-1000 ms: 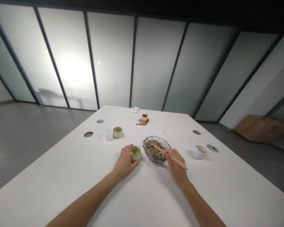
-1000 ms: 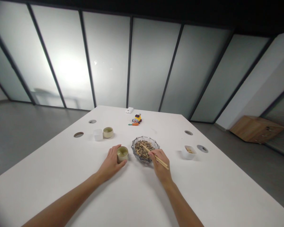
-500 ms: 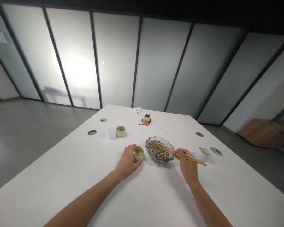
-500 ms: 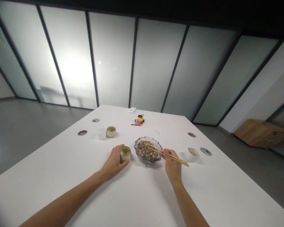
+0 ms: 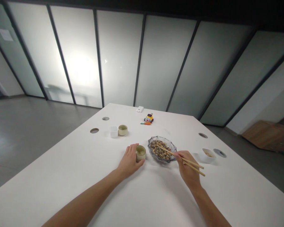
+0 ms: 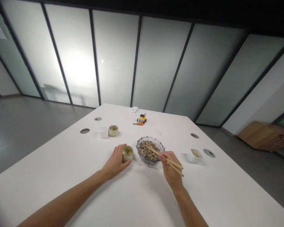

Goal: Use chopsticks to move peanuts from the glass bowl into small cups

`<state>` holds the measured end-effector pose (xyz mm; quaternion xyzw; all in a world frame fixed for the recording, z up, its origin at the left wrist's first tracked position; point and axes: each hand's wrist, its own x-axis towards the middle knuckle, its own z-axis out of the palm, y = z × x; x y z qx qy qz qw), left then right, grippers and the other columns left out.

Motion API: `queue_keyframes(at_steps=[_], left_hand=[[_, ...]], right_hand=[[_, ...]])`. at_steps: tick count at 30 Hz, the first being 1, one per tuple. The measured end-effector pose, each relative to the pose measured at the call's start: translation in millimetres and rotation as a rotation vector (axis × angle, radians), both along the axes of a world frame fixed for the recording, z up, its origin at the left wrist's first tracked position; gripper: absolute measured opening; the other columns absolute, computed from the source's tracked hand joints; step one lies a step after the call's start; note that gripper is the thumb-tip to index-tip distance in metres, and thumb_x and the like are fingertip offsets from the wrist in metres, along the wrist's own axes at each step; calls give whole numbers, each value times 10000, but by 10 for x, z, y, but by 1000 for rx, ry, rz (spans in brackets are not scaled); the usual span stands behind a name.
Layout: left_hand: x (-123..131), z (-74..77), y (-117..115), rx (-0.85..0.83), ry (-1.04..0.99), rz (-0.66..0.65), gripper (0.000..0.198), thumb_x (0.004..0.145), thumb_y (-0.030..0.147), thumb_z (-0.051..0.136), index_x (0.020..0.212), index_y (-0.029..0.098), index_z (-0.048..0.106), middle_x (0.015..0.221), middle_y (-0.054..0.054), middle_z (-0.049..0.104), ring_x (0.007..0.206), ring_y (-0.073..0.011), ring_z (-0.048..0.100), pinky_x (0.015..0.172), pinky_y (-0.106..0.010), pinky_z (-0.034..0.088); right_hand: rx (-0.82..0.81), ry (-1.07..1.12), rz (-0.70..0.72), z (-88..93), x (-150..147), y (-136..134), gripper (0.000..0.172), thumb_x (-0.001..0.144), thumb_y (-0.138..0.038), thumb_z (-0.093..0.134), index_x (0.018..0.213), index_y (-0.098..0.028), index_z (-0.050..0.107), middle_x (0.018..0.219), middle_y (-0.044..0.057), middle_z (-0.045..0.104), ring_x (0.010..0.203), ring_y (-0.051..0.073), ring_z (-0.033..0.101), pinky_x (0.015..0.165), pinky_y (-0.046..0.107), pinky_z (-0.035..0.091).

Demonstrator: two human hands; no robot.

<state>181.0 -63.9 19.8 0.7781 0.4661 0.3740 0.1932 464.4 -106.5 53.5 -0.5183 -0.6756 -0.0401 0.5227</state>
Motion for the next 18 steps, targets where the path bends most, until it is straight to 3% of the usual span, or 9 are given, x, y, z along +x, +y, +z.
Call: queue_keyframes(at_steps=[11,18], left_hand=[[-1,8,-3,3,15,-3,632,839,277,704,1410,219,437,1415,-132,547,1350,-325,492,1179,-560,405],[-4,6,-7,9,20,-1,628,840,268,692,1409,222,431,1422,-127,540,1352,-324,487,1176,-564,408]], right_hand=[[-26,-12,146,-51,-24,27,261,1016,-445,611,908,-235,722,879,55,720,792,207,694,741,345,577],[20,-34,77,-33,6,20,294,1025,-468,590,906,-236,727,863,46,720,783,201,691,737,337,573]])
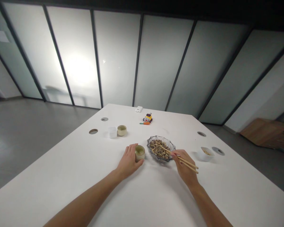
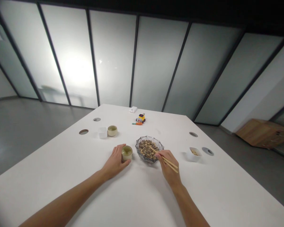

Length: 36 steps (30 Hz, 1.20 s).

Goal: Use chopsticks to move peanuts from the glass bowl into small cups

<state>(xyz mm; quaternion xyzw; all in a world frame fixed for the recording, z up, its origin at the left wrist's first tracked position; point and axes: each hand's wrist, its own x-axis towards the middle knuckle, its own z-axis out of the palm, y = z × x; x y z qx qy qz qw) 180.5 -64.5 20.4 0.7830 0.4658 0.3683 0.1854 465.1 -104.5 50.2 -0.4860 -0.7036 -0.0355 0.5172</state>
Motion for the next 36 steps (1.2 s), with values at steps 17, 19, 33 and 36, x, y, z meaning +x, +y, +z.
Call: queue_keyframes(at_steps=[17,19,33,36], left_hand=[[-6,-4,11,-8,-3,-9,622,849,282,698,1406,212,430,1420,-135,542,1350,-325,488,1183,-570,407],[-4,-7,15,-10,1,-6,635,848,286,700,1416,206,426,1431,-140,537,1364,-330,481,1193,-574,398],[7,-15,-3,-27,21,29,733,844,315,704,1486,176,377,1498,-169,499,1416,-346,450,1220,-569,371],[-1,-7,-3,-21,28,14,724,848,322,701,1482,179,382,1490,-168,504,1411,-354,453,1217,-586,367]], right_hand=[[-16,27,-25,58,-5,-16,334,1029,-477,562,890,-235,747,851,60,732,794,216,687,754,361,573],[-16,69,-57,75,6,-21,347,1017,-497,572,870,-235,746,846,57,726,793,216,682,752,361,570],[-88,288,-2,202,-258,-222,330,994,-516,605,907,-227,738,890,59,738,840,228,696,737,345,557],[-6,198,-168,238,-66,-169,394,1006,-561,563,893,-218,721,863,60,727,797,222,678,724,347,532]])
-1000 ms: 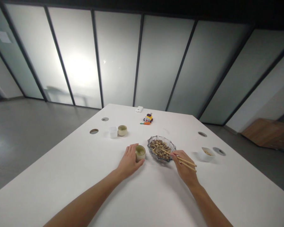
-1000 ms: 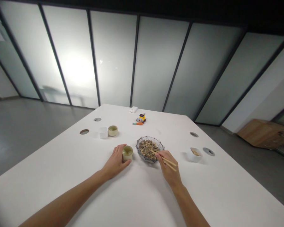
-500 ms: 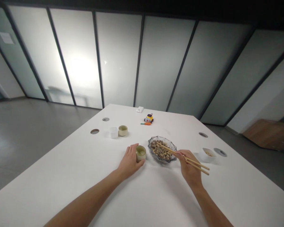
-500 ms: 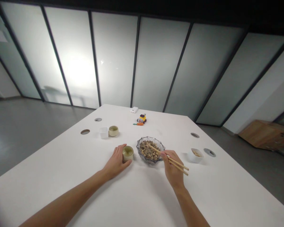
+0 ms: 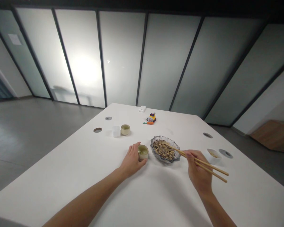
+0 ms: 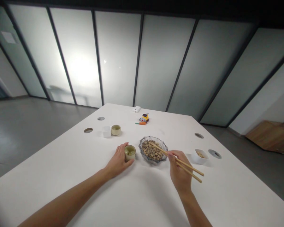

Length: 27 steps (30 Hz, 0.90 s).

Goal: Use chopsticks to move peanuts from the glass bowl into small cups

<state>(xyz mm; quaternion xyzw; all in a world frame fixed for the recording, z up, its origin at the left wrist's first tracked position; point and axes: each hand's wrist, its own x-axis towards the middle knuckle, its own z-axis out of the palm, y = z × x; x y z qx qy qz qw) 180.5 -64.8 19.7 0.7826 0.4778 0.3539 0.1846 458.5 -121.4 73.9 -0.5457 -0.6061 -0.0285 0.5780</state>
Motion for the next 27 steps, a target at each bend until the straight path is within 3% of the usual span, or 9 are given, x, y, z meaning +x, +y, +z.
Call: queue_keyframes(at_steps=[3,7,17,27], left_hand=[[-7,2,2,6,-7,-8,714,855,325,695,1482,186,384,1482,-164,508,1409,-353,455,1209,-586,376],[-7,0,5,9,-17,-5,701,858,324,695,1479,200,393,1480,-155,509,1392,-346,470,1209,-582,379],[6,1,16,-7,-8,-6,700,853,312,706,1464,180,391,1468,-163,511,1367,-343,479,1207,-588,380],[-5,-10,18,3,-16,-9,698,847,316,707,1463,201,399,1471,-154,512,1384,-343,473,1204,-583,388]], right_hand=[[-4,-99,-47,-34,169,90,466,993,-628,542,842,-218,706,806,60,713,743,222,666,691,351,521],[-44,-141,-5,-127,224,171,501,992,-655,522,825,-224,714,801,64,726,737,225,679,695,360,535],[-57,-192,183,-189,121,161,333,1023,-497,573,910,-241,753,869,54,743,806,221,702,772,365,573],[-39,-178,10,-174,222,185,444,1021,-579,521,855,-231,742,847,67,744,801,233,696,760,373,558]])
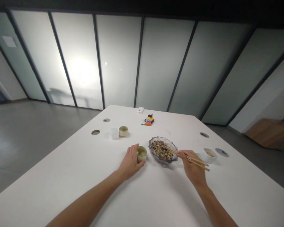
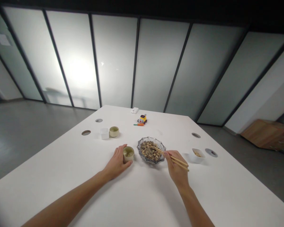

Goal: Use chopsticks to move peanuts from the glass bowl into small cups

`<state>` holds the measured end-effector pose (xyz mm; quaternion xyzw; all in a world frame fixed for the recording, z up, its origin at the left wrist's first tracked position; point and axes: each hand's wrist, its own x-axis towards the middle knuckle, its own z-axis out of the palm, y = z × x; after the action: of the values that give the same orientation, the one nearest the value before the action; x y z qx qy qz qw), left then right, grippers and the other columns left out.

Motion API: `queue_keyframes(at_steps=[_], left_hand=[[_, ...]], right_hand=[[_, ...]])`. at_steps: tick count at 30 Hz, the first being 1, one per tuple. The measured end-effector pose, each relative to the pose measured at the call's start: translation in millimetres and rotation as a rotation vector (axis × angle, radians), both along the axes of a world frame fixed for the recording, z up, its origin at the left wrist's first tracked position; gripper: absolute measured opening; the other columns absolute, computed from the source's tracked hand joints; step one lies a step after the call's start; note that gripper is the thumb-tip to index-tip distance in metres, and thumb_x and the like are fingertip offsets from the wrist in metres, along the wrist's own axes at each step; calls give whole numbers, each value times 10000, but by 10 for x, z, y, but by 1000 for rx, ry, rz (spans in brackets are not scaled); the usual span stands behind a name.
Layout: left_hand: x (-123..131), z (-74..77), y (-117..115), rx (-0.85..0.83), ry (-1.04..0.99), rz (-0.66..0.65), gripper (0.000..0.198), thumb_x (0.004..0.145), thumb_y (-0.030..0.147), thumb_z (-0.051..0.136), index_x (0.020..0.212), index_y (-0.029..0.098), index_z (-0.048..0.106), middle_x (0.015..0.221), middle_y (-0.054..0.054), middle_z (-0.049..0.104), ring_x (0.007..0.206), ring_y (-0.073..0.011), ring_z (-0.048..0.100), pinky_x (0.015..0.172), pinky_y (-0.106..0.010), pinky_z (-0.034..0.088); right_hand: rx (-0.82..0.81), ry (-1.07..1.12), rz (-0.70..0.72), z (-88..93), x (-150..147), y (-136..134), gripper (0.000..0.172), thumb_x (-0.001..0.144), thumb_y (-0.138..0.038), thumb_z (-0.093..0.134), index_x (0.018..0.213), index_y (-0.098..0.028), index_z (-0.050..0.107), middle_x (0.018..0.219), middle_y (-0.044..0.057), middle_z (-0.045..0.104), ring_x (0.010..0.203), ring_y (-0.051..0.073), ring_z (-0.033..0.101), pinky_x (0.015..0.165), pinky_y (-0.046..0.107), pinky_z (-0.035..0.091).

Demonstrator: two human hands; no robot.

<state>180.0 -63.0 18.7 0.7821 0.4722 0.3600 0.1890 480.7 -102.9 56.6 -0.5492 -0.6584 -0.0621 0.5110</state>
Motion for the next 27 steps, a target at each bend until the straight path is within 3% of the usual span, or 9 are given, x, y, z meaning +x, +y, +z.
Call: queue_keyframes(at_steps=[12,16,19,27], left_hand=[[1,-14,6,7,-4,-1,675,850,314,702,1449,205,409,1459,-154,521,1393,-347,469,1199,-597,387],[-3,-8,7,12,-7,-2,676,848,305,700,1451,208,409,1458,-150,525,1375,-340,482,1199,-593,387],[-1,5,4,6,-7,-6,694,837,298,710,1457,216,411,1463,-142,525,1368,-337,485,1197,-590,389],[16,9,-20,-3,-6,-11,705,836,315,703,1472,203,422,1449,-147,541,1371,-325,489,1187,-546,405]], right_hand=[[-89,274,-92,-39,99,55,527,955,-689,552,829,-199,701,829,93,765,787,268,751,735,402,591],[-80,590,49,-12,24,49,451,921,-630,658,844,-187,697,814,87,770,729,264,770,712,421,650],[-56,702,181,15,-148,-4,394,933,-571,679,833,-190,697,810,58,757,683,228,756,762,444,673],[-89,352,307,48,-632,-201,365,959,-559,642,851,-237,774,885,91,772,842,252,737,719,377,647]])
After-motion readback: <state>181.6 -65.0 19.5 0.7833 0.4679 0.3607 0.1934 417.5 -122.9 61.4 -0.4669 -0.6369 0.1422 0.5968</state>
